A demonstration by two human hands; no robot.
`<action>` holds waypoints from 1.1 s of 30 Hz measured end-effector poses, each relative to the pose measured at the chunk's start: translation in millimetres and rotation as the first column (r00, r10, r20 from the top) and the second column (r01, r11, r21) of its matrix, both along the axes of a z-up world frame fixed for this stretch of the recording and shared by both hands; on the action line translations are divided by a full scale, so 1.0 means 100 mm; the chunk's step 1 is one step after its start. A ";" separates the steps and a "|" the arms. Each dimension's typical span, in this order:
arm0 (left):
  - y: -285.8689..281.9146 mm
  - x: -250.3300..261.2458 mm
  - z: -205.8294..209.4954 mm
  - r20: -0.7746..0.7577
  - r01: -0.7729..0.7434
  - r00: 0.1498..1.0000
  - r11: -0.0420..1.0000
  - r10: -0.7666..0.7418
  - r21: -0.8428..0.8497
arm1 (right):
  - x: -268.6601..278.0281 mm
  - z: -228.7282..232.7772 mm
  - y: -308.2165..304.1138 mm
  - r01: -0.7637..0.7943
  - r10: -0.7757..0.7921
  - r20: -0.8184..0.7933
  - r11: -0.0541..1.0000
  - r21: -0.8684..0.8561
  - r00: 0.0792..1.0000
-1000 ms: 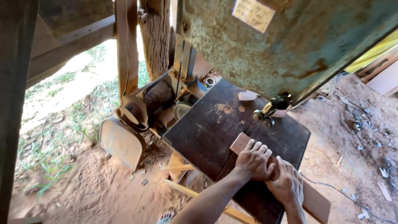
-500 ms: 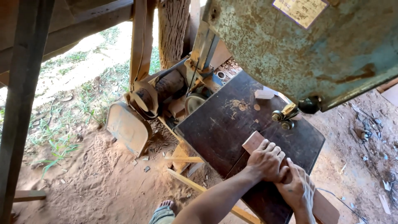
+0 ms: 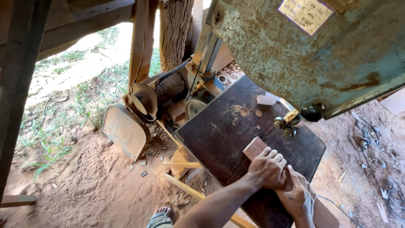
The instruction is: Cutting small rectangular pieces of wood using a band saw.
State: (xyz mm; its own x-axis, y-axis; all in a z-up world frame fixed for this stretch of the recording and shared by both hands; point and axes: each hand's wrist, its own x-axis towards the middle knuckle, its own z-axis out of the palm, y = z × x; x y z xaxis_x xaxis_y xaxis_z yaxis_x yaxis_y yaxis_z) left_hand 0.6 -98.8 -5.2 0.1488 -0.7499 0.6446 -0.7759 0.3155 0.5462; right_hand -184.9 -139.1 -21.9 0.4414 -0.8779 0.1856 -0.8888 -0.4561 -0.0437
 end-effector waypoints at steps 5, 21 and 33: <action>0.01 0.06 0.08 -0.047 -0.054 0.997 0.998 0.053 -0.024 | 0.08 0.05 0.04 -0.007 0.007 -0.013 0.999 -0.033 1.000; -0.03 0.07 0.05 -0.086 -0.019 0.996 1.000 0.020 0.010 | 0.08 0.03 0.02 0.029 -0.029 -0.020 1.000 -0.010 0.999; -0.02 0.07 0.04 -0.070 -0.070 0.995 0.997 0.067 -0.038 | 0.09 0.02 0.00 0.049 -0.049 -0.007 0.999 0.017 0.999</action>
